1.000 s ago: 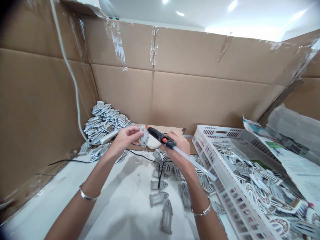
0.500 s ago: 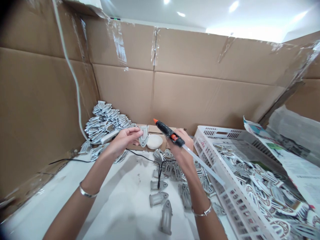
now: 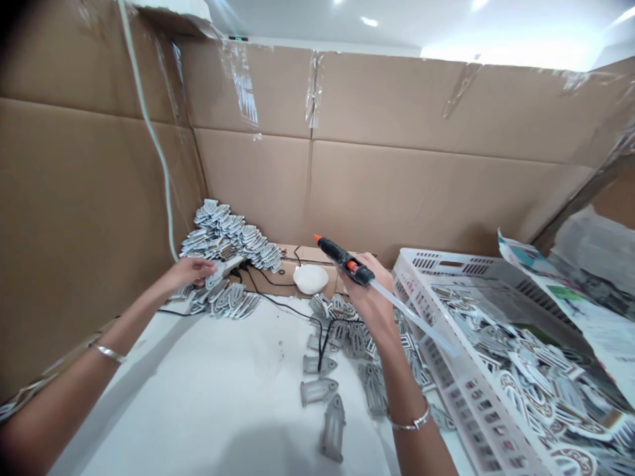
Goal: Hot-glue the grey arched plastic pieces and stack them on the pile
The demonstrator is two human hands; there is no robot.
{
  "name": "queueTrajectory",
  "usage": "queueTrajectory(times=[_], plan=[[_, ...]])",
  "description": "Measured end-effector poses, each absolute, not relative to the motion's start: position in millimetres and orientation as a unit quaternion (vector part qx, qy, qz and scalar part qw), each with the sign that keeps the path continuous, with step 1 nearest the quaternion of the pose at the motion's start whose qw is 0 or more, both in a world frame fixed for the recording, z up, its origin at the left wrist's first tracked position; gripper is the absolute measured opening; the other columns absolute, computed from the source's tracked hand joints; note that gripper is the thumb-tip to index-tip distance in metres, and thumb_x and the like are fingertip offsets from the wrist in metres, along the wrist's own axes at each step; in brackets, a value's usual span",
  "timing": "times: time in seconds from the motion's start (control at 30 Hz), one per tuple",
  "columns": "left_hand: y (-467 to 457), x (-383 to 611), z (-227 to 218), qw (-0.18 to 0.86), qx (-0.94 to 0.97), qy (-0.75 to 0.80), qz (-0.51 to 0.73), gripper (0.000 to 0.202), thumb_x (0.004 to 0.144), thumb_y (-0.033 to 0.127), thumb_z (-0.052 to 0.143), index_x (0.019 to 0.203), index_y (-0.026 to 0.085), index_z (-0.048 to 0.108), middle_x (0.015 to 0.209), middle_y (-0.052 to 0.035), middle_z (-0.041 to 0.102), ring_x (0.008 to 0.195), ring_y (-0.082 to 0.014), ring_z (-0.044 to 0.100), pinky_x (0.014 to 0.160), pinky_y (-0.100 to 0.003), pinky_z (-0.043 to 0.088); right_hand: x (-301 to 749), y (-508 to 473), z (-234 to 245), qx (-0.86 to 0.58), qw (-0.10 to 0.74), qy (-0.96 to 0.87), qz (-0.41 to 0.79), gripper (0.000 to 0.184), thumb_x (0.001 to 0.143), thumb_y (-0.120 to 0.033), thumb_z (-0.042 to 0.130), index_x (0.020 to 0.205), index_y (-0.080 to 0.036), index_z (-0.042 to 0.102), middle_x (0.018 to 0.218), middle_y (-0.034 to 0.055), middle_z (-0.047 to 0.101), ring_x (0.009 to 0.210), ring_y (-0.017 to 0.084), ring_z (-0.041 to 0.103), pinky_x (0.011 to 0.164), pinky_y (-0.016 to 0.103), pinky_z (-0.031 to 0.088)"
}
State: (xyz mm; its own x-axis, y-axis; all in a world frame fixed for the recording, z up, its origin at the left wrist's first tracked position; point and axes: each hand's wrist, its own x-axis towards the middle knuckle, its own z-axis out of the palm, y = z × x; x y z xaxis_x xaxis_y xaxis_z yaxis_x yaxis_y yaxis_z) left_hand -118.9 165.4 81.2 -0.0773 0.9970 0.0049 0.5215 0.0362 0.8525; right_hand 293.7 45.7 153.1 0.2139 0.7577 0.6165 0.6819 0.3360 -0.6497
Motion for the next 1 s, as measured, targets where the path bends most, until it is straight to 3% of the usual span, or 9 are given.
queueTrajectory(times=[0.13, 0.23, 0.3, 0.43, 0.53, 0.7, 0.83, 1.0], plan=[[157, -123, 75, 0.280, 0.638, 0.657, 0.287, 0.038, 0.057, 0.051, 0.076, 0.067, 0.015, 0.070, 0.047, -0.0011, 0.058, 0.050, -0.0167, 0.053, 0.053, -0.025, 0.038, 299, 48, 152, -0.582, 0.523, -0.622, 0.036, 0.027, 0.082, -0.044, 0.065, 0.072, -0.020, 0.057, 0.070, -0.0018, 0.060, 0.064, 0.014, 0.050, 0.064, 0.027, 0.037], [138, -114, 91, 0.109, 0.670, 0.703, 0.211, 0.034, 0.072, 0.050, 0.065, 0.081, 0.018, 0.072, 0.074, -0.0093, 0.072, 0.073, -0.0260, 0.064, 0.060, -0.026, 0.039, 305, 54, 148, -0.602, 0.504, -0.619, 0.037, 0.029, 0.081, -0.049, 0.063, 0.078, -0.020, 0.062, 0.075, 0.0006, 0.065, 0.069, 0.017, 0.056, 0.065, 0.027, 0.040], [119, -95, 104, 0.046, 0.683, 0.709, 0.168, 0.038, 0.081, 0.051, 0.054, 0.092, 0.019, 0.072, 0.091, -0.0117, 0.075, 0.085, -0.0299, 0.066, 0.063, -0.028, 0.039, 310, 60, 143, -0.627, 0.455, -0.631, 0.039, 0.031, 0.083, -0.051, 0.060, 0.084, -0.020, 0.066, 0.082, 0.0038, 0.069, 0.076, 0.020, 0.061, 0.067, 0.029, 0.043], [63, -26, 105, 0.125, 0.775, 0.615, 0.083, 0.042, 0.092, 0.050, 0.040, 0.096, 0.020, 0.070, 0.094, -0.0096, 0.075, 0.087, -0.0276, 0.068, 0.070, -0.030, 0.043, 328, 76, 128, -0.742, 0.244, -0.625, 0.014, 0.033, 0.085, -0.046, 0.055, 0.094, -0.020, 0.073, 0.096, 0.0127, 0.074, 0.093, 0.029, 0.068, 0.075, 0.033, 0.047], [19, 30, 83, 0.179, 0.827, 0.534, -0.012, 0.045, 0.092, 0.054, 0.044, 0.100, 0.018, 0.070, 0.100, -0.0125, 0.075, 0.092, -0.0313, 0.069, 0.073, -0.034, 0.045, 350, 89, 112, -0.806, 0.133, -0.577, 0.024, 0.038, 0.086, -0.042, 0.054, 0.110, -0.020, 0.072, 0.108, 0.0162, 0.073, 0.102, 0.031, 0.068, 0.079, 0.035, 0.049], [-15, 92, 54, 0.173, 0.848, 0.498, -0.064, 0.057, 0.087, 0.062, 0.053, 0.110, 0.011, 0.065, 0.108, -0.0183, 0.071, 0.100, -0.0382, 0.067, 0.080, -0.042, 0.048, 380, 100, 87, -0.835, 0.085, -0.540, 0.063, 0.046, 0.083, -0.041, 0.057, 0.119, -0.015, 0.069, 0.117, 0.0193, 0.070, 0.108, 0.032, 0.067, 0.085, 0.037, 0.051], [-12, 111, 49, 0.177, 0.847, 0.496, -0.073, 0.049, 0.083, 0.052, 0.063, 0.111, 0.013, 0.063, 0.113, -0.0160, 0.068, 0.104, -0.0366, 0.066, 0.081, -0.041, 0.048, 385, 103, 78, -0.840, 0.069, -0.533, 0.078, 0.042, 0.082, -0.035, 0.060, 0.117, -0.015, 0.070, 0.117, 0.0199, 0.070, 0.109, 0.031, 0.067, 0.086, 0.036, 0.052], [-2, 109, 41, 0.236, 0.845, 0.476, -0.065, 0.025, 0.079, 0.042, 0.068, 0.087, 0.018, 0.064, 0.102, -0.0087, 0.069, 0.096, -0.0303, 0.065, 0.074, -0.034, 0.043, 383, 100, 84, -0.843, 0.068, -0.529, 0.072, 0.040, 0.081, -0.032, 0.061, 0.116, -0.015, 0.071, 0.119, 0.0212, 0.070, 0.111, 0.032, 0.066, 0.089, 0.037, 0.051]])
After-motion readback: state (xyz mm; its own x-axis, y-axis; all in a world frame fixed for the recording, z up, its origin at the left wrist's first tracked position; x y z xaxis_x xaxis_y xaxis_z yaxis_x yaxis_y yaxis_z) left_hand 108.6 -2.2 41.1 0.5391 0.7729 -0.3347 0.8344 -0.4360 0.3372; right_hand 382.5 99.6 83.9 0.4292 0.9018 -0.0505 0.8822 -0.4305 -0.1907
